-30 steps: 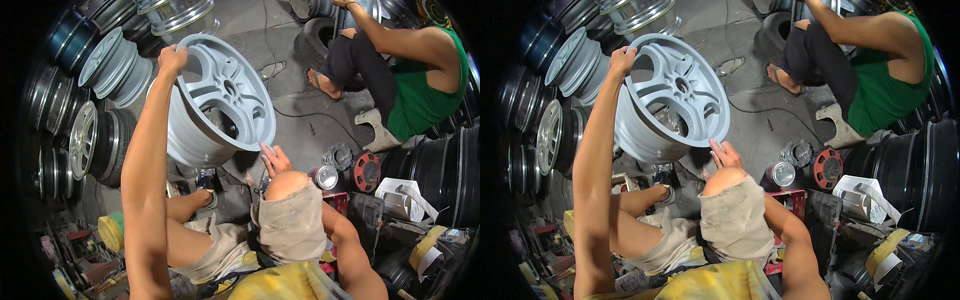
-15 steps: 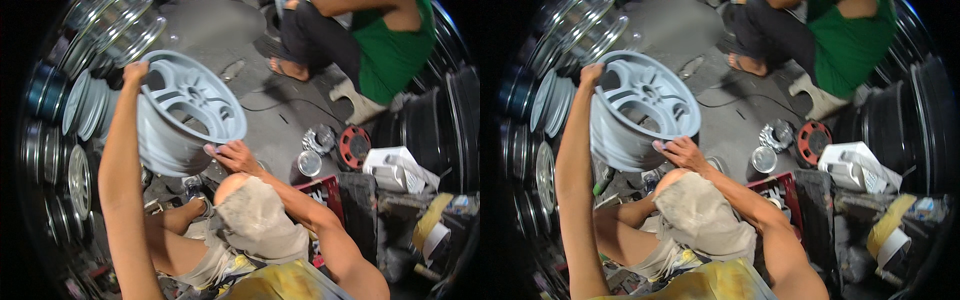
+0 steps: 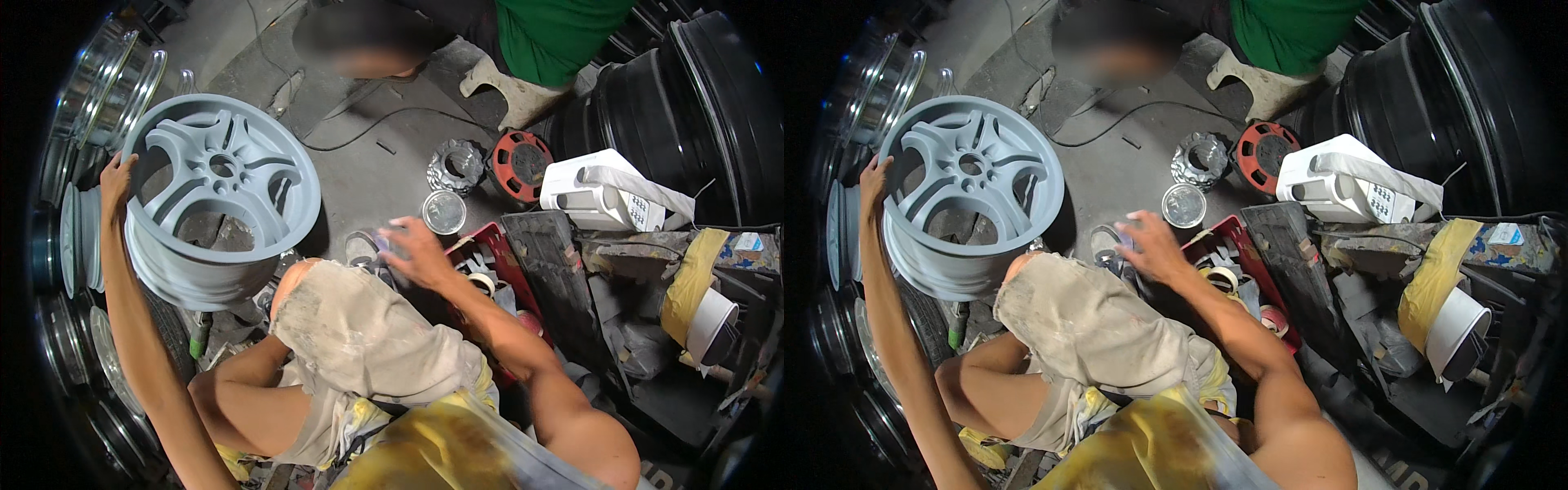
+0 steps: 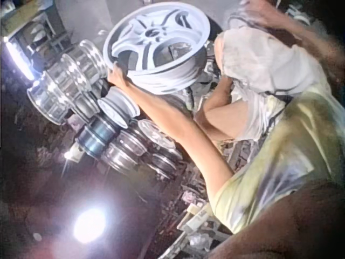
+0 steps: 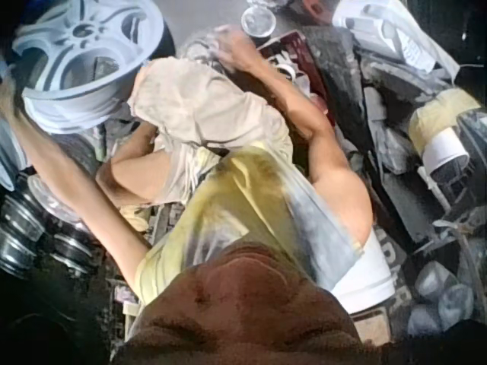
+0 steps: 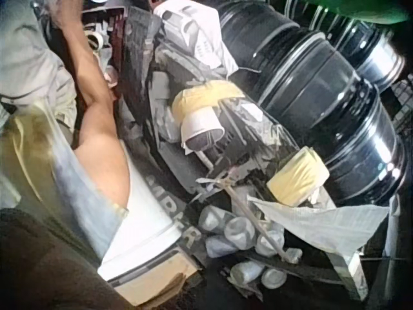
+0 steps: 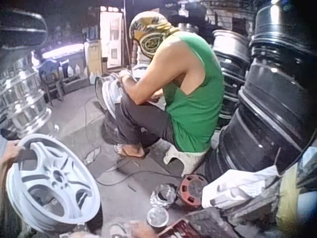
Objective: The person sits on the floor in a workshop and sands a white car wheel rim using a sanding block. They rotate the wheel to access different areas, focusing on the spokes and edges. Another person is visible in the background working on a separate wheel.
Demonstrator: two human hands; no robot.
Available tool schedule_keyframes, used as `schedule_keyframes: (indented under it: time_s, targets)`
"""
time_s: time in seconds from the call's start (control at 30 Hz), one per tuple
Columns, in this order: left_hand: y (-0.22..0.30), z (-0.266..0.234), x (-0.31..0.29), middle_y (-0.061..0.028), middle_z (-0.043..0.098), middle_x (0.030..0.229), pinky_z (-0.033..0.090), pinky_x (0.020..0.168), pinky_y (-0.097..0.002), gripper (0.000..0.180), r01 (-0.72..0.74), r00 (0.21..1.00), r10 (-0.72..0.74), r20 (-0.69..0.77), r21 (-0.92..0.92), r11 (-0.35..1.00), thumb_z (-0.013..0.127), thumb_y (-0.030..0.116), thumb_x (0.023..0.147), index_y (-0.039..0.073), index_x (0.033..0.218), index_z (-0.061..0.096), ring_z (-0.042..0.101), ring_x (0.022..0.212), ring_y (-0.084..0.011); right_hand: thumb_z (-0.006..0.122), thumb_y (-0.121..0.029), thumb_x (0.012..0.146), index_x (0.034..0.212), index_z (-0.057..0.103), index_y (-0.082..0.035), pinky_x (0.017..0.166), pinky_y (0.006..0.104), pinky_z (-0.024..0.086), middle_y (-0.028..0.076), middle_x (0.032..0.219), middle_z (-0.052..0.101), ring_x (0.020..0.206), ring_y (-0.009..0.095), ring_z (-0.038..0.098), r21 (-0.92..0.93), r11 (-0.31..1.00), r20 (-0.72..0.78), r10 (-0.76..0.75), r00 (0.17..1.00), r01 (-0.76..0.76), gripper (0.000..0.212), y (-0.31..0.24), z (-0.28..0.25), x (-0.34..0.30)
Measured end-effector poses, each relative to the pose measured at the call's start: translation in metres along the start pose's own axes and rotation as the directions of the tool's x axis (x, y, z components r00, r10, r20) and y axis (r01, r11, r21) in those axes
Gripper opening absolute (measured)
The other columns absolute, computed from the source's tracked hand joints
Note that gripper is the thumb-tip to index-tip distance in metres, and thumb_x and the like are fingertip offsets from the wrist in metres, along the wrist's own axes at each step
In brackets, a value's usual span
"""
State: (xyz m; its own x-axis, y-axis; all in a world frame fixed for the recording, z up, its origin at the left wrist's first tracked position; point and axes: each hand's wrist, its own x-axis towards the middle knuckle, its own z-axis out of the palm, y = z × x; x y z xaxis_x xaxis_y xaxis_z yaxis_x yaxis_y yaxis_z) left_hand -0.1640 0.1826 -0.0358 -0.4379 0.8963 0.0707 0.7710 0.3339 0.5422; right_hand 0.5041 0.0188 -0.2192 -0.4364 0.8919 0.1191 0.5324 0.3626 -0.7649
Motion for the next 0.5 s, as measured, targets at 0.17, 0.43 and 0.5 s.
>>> schedule_keyframes:
  time_s: [0.17, 0.43, 0.5]
  targets:
    - [0.001, -0.008, -0.032, -0.009, 0.073, 0.109, 0.048, 0.09, -0.0287, 0.049, 0.002, 0.999, -0.002, -0.036, -0.017, 1.0, 0.071, 0.036, 0.095, 0.001, 0.129, 0.068, 0.065, 0.1, -0.0156, 0.067, -0.017, 0.093, 0.106, 0.073, -0.001, 0.081, 0.0472, 0.052, 0.02, 0.095, 0.068, 0.091, 0.04, 0.067, -0.024, 0.93, -0.165, 0.357, 0.919, -0.366, 0.022, 0.033, -0.097, -0.058]
    - [-0.016, -0.007, -0.057, -0.0098, 0.073, 0.106, 0.049, 0.086, -0.0276, 0.051, 0.011, 0.997, -0.018, -0.071, -0.097, 0.995, 0.071, 0.037, 0.095, 0.0, 0.13, 0.067, 0.065, 0.095, -0.0153, 0.074, -0.01, 0.082, 0.122, 0.065, -0.011, 0.086, 0.048, 0.056, 0.018, 0.107, 0.061, 0.099, 0.039, 0.065, -0.561, 0.714, 0.048, 0.534, 0.844, -0.42, 0.041, 0.075, -0.058, -0.172]
    - [-0.022, -0.011, -0.059, -0.0092, 0.073, 0.105, 0.049, 0.084, -0.0271, 0.052, 0.003, 0.998, -0.011, -0.066, -0.112, 0.994, 0.071, 0.038, 0.096, 0.0, 0.131, 0.067, 0.065, 0.095, -0.015, 0.072, -0.006, 0.081, 0.12, 0.066, -0.015, 0.085, 0.0469, 0.056, 0.016, 0.104, 0.061, 0.096, 0.038, 0.065, -0.505, 0.76, 0.045, 0.497, 0.867, -0.41, 0.04, 0.081, -0.059, -0.181]
